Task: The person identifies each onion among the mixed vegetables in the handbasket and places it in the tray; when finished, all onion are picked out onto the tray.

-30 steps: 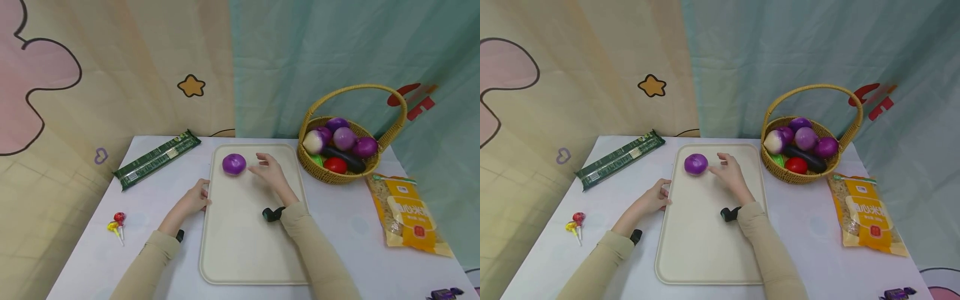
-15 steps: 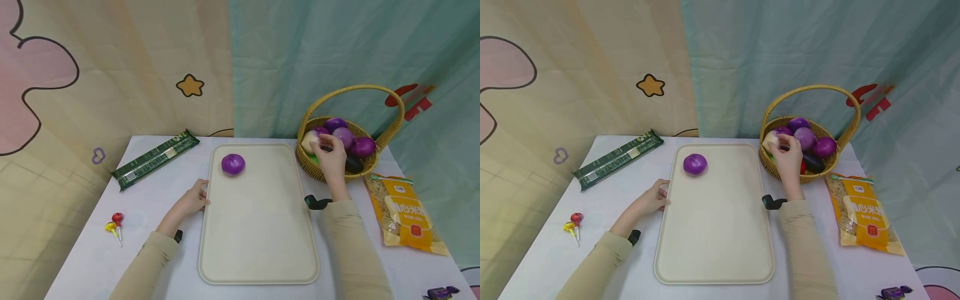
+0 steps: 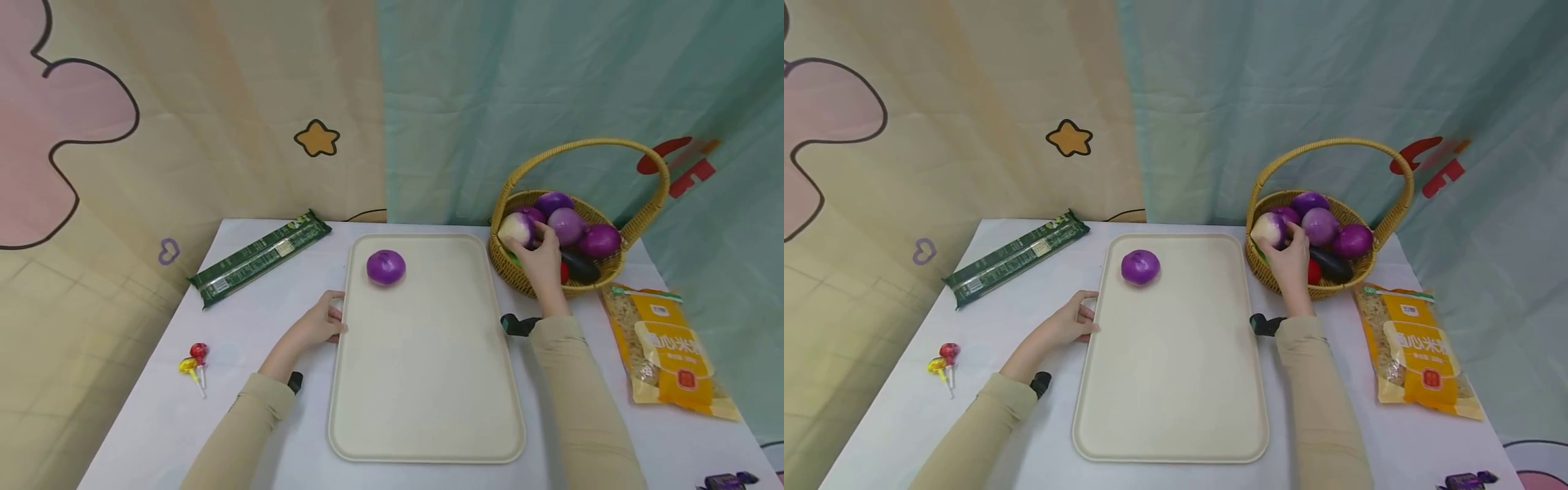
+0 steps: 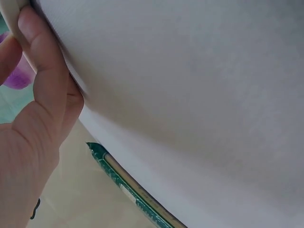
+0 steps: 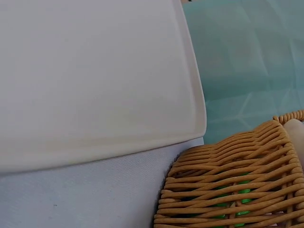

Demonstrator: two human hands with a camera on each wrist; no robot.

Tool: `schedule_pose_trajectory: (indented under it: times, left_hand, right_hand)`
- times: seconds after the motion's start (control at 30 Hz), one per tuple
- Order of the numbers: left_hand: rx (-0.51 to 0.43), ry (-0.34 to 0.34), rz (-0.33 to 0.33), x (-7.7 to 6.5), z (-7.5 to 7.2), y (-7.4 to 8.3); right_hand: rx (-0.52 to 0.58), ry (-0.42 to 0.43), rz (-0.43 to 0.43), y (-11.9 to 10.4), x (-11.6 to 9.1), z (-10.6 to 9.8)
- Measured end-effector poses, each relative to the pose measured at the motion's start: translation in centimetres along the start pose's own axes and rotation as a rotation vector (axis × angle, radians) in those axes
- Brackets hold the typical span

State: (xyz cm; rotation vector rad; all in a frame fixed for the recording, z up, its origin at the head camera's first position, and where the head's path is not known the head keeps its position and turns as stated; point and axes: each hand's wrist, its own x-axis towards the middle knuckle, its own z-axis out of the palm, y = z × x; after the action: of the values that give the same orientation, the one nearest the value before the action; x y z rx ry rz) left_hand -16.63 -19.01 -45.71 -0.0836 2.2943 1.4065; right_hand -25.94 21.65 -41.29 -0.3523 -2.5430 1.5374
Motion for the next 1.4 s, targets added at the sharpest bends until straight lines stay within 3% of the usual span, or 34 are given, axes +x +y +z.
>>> schedule_pose_trajectory:
  times: [0.33,0.6,0.7,0.93,1.17,1.27,1.4]
  left_hand:
    - [-0.025,-0.020,-0.014,0.2,-0.1,0.0]
    - [0.005,-0.012,-0.022,0.3,-0.3,0.2]
    - [0.006,-0.014,-0.020,0.4,-0.3,0.1]
    - [-0.003,-0.016,0.001,0.5,-0.1,-0.3]
    - [-0.005,-0.010,-0.007,0.4,0.0,-0.3]
    - [0.000,-0.005,-0.010,0.4,0.0,-0.3]
    - [0.015,-0.004,-0.002,0.3,0.0,-0.2]
  right_hand:
    - [0.020,0.024,0.032,-0.1,0.2,0.1]
    - [0.137,0.077,-0.019,-1.8,-2.9,0.1]
    - [0.181,0.021,-0.055,-2.6,-4.1,1.1]
    - [0.209,-0.216,-0.066,-2.9,-4.7,5.6]
    - [0.148,-0.301,-0.002,-1.9,-4.5,9.9]
    - [0.140,-0.330,0.066,-1.6,-4.5,11.1]
    - [0.137,-0.327,0.091,-1.2,-4.4,12.1]
